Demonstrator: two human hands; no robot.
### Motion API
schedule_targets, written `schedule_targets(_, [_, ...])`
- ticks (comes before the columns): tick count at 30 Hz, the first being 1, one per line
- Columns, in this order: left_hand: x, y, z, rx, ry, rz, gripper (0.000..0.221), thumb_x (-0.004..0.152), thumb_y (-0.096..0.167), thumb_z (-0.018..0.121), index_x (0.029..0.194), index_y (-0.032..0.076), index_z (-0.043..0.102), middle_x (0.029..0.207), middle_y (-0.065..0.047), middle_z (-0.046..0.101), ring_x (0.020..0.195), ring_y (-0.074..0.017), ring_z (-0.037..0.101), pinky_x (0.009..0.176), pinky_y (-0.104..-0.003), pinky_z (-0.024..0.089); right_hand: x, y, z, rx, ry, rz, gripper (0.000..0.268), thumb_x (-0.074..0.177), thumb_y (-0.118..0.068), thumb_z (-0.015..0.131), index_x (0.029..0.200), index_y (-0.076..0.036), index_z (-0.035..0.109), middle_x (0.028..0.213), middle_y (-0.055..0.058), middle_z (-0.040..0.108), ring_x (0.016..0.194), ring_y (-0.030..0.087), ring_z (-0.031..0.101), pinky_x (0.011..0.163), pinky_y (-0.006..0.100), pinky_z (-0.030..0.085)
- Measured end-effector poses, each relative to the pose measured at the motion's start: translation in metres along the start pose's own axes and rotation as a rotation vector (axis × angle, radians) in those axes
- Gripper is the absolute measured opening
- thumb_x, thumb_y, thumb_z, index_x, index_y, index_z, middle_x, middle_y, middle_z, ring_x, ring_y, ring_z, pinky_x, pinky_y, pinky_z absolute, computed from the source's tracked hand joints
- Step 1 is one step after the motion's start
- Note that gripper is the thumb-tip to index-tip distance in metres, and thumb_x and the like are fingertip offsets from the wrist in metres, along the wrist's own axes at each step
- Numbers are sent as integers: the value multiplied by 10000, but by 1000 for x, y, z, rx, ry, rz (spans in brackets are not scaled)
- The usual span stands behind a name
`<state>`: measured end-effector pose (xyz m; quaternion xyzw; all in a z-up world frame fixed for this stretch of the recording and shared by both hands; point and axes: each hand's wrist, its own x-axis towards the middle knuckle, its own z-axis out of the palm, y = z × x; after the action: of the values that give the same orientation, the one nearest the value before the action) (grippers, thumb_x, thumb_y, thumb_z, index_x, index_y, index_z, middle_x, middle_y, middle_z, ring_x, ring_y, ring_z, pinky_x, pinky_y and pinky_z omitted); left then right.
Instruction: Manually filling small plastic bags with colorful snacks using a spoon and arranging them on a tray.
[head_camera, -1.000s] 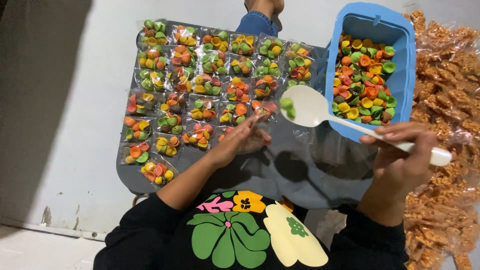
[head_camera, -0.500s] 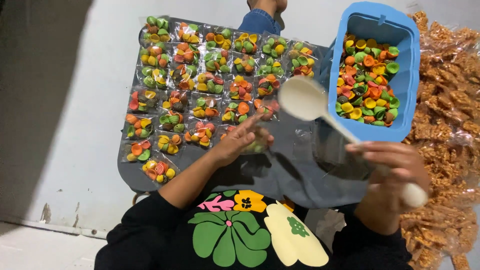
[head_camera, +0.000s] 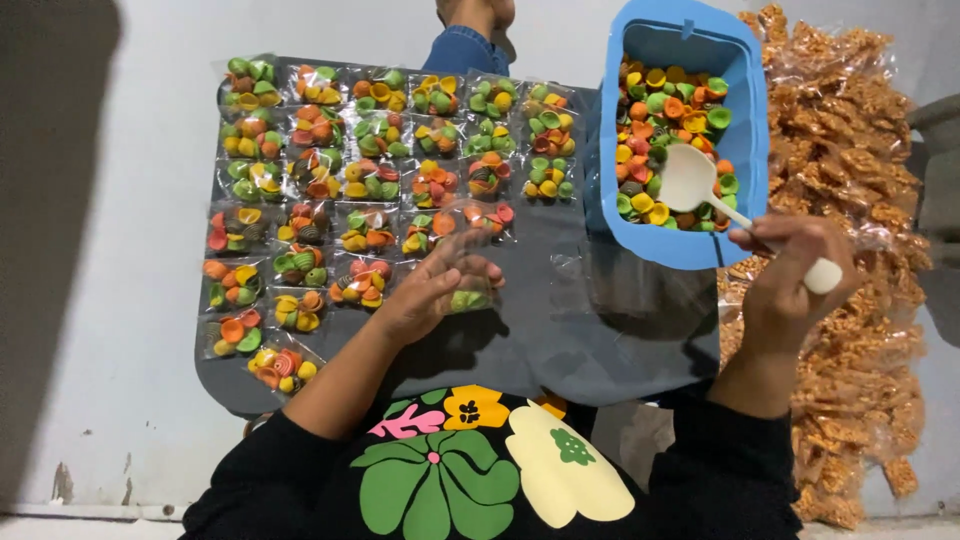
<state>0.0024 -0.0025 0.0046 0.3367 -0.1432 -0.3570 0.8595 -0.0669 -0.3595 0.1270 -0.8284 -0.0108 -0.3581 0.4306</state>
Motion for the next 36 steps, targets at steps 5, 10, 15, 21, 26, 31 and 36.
schedule_targets(5, [0, -1, -1, 62, -12, 33, 824, 922, 379, 706, 1572, 54, 318, 1194, -184, 627, 1168, -327, 613, 1026, -495, 477, 16, 18, 3, 165, 175, 392, 469, 1124, -474, 351, 975, -90, 575, 972, 87, 665, 816, 191, 741, 828, 282, 697])
schedule_targets(10, [2, 1, 0, 105, -3, 33, 830, 915, 404, 696, 1569, 53, 326, 1182, -179, 634, 1153, -319, 615, 1014, -491, 490, 25, 48, -6, 325, 370, 555, 492, 993, -567, 478, 812, -126, 599, 832, 61, 697, 654, 189, 743, 652, 239, 646])
schedule_targets(15, [0, 1, -1, 59, 4, 10, 842, 920, 372, 686, 1580, 41, 280, 1205, -208, 613, 1181, -336, 608, 1035, -487, 490, 22, 56, -13, 357, 411, 479, 474, 1001, -531, 483, 863, -105, 637, 821, 81, 710, 665, 196, 748, 637, 250, 656])
schedule_targets(21, [1, 3, 1, 60, -16, -5, 853, 912, 392, 697, 1578, 49, 287, 1202, -201, 604, 1173, -335, 604, 1012, -472, 510, 19, 59, -22, 317, 406, 386, 462, 1033, -524, 441, 890, -115, 601, 813, 62, 675, 713, 234, 768, 676, 292, 672])
schedule_targets(26, [1, -3, -1, 115, -5, 13, 773, 910, 273, 678, 1572, 65, 336, 1197, -176, 640, 1157, -308, 628, 1014, -465, 514, 16, 47, -23, 346, 364, 361, 431, 1064, -497, 460, 915, -120, 606, 832, 72, 679, 732, 237, 757, 680, 305, 668])
schedule_targets(31, [-1, -5, -4, 108, -28, 19, 800, 894, 106, 668, 1599, 72, 291, 1217, -168, 638, 1164, -289, 632, 1038, -453, 525, 11, 17, -9, 395, 315, 387, 437, 1045, -526, 468, 939, -123, 601, 905, 73, 674, 731, 207, 714, 696, 287, 656])
schedule_targets(36, [-1, -7, -6, 129, -75, 24, 785, 903, 113, 667, 1595, 98, 297, 1217, -141, 643, 1162, -259, 630, 1028, -419, 518, 3, 7, 11, 497, 213, 333, 406, 1150, -404, 468, 905, -124, 631, 823, 66, 649, 685, 198, 707, 612, 288, 652])
